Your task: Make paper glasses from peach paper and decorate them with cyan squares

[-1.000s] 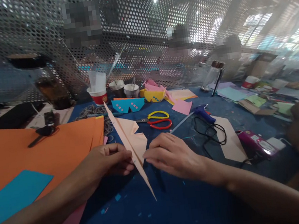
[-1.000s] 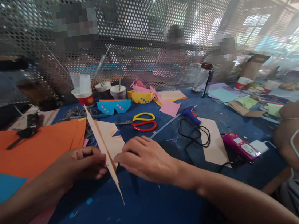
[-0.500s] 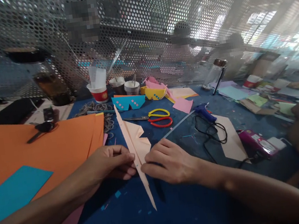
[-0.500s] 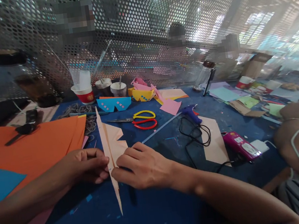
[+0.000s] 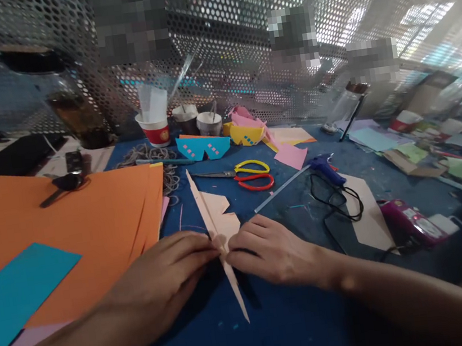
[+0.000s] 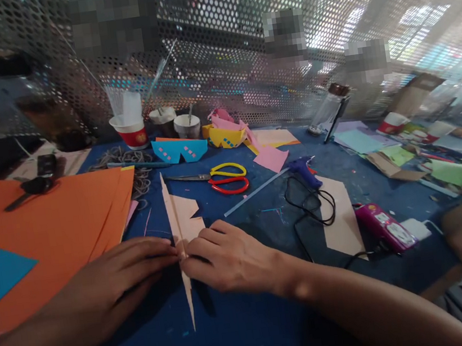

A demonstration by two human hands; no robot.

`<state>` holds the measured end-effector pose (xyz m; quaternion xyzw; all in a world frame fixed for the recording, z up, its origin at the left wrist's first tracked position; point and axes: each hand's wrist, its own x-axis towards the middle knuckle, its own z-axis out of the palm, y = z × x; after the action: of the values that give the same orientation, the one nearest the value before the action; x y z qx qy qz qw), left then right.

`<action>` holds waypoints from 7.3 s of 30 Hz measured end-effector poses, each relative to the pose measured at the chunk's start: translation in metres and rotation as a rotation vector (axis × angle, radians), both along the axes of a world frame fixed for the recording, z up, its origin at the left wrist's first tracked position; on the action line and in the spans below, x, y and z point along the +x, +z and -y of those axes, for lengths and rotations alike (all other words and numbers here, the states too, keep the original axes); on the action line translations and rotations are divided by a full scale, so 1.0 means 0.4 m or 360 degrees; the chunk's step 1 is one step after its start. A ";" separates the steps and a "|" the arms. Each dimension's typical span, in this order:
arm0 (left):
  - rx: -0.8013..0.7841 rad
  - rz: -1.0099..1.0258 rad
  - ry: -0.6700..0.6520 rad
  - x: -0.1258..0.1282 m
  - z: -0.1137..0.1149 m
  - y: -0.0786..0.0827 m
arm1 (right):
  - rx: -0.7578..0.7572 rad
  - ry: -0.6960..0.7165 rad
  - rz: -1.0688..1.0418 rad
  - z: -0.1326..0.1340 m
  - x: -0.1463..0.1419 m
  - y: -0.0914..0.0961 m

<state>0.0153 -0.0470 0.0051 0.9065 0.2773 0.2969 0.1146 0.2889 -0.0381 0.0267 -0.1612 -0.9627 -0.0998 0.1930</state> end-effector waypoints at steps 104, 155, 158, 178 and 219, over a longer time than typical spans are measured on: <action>0.0624 -0.0294 -0.0158 -0.008 -0.012 -0.007 | -0.0815 -0.0735 -0.0343 0.050 -0.065 -0.016; 0.0250 -0.0351 -0.0105 -0.038 0.018 -0.034 | -0.0987 -0.0933 -0.0347 0.058 -0.074 -0.015; 0.0240 -0.0373 -0.0090 -0.031 0.023 -0.022 | -0.0981 -0.0936 -0.0328 0.058 -0.074 -0.014; 0.0434 -0.0542 -0.0115 -0.044 0.017 -0.034 | -0.0933 -0.0930 -0.0411 0.057 -0.070 -0.018; 0.0175 -0.0442 -0.0215 -0.053 -0.005 -0.032 | -0.0830 -0.0862 -0.0382 0.038 -0.075 -0.031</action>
<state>-0.0059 -0.0450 -0.0078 0.9603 0.2124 0.1752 0.0450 0.2591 -0.0532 0.0145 -0.4634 -0.8490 0.1204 0.2234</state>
